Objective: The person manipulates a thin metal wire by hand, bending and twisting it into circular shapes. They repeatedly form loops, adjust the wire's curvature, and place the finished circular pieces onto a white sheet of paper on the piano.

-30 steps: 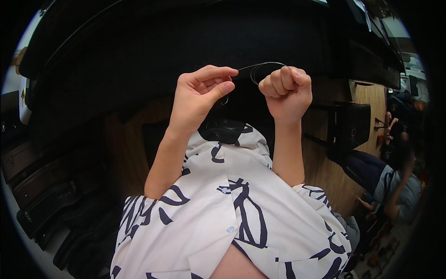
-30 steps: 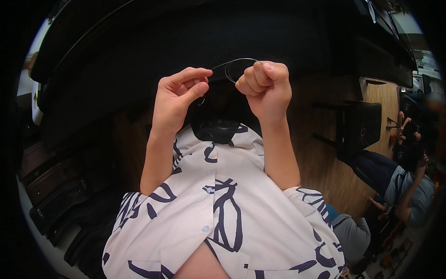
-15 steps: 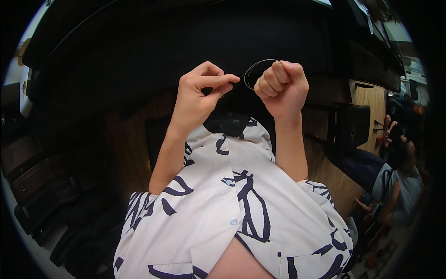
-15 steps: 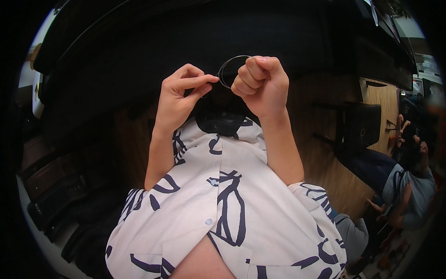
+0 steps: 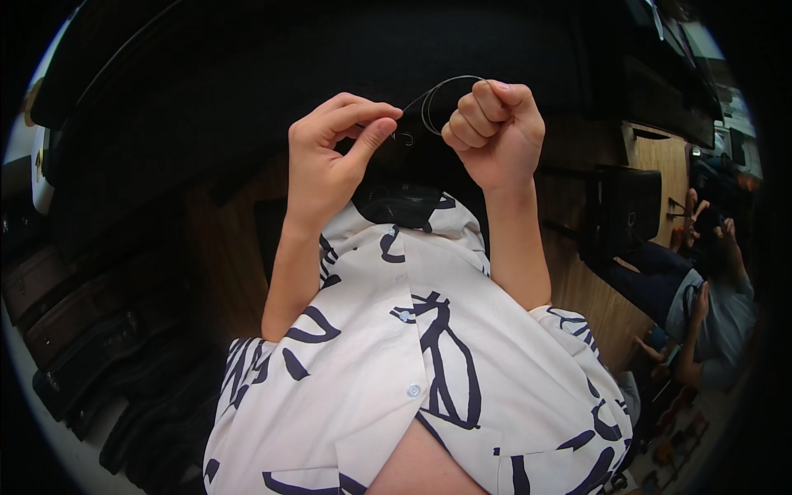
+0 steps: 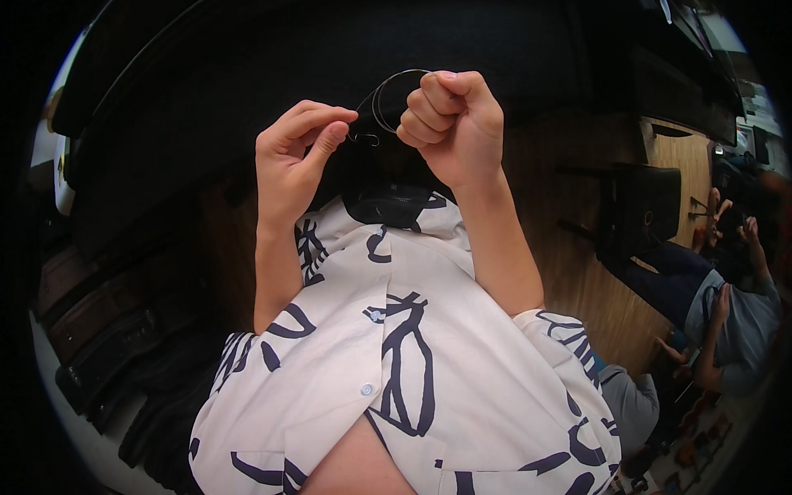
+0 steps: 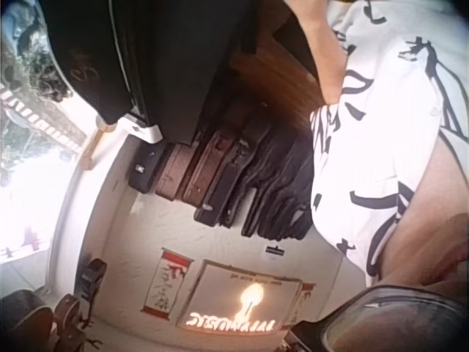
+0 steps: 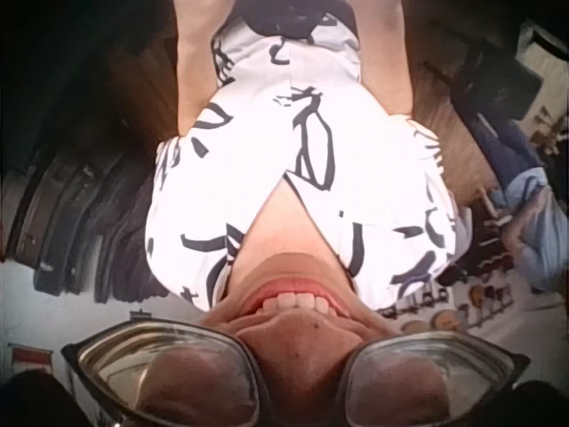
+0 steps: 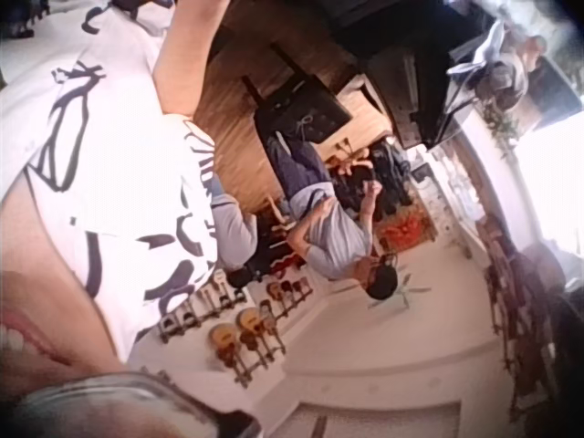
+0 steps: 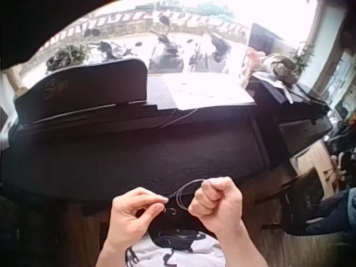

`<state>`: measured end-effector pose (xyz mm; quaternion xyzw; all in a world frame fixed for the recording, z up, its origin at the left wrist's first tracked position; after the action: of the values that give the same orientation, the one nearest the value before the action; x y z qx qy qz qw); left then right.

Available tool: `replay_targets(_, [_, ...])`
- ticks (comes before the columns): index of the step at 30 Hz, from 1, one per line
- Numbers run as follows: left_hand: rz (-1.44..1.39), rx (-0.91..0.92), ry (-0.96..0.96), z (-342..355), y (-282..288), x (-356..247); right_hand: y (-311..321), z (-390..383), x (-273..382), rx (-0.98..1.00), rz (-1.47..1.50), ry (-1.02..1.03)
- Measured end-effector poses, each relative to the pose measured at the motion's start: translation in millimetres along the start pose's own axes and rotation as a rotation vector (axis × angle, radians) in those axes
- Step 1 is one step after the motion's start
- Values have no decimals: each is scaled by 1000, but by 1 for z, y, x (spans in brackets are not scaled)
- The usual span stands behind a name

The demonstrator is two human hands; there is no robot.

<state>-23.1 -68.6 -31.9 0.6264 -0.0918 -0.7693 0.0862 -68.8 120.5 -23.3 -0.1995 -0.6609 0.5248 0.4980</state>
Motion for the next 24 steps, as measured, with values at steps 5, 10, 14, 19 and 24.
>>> replay_targets(5, [-1,-88,1,3,-5,-3,-12,3,-3,21,60,-27])
replay_targets(10, [-440,-209,215,4,-13,13,-15,1,-11,7,46,-36])
replay_targets(14, [-839,-52,407,2,-22,19,-9,2,-10,28,100,-125])
replay_targets(19, [-1094,345,543,-1,-36,9,-4,1,-8,32,200,-141])
replay_targets(24, [-885,212,506,0,-47,3,-2,-2,-9,-77,62,12])
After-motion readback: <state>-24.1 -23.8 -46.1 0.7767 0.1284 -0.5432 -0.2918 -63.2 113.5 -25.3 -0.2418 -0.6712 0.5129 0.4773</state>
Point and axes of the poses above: each hand's wrist, its own z-axis towards the middle knuckle, its own y-axis out of the back of the hand, x = y × z, the point moved 3 cm from there along z, towards the middle knuckle, and after that the axes turned 12 degrees about z, right-handed, at the moved point
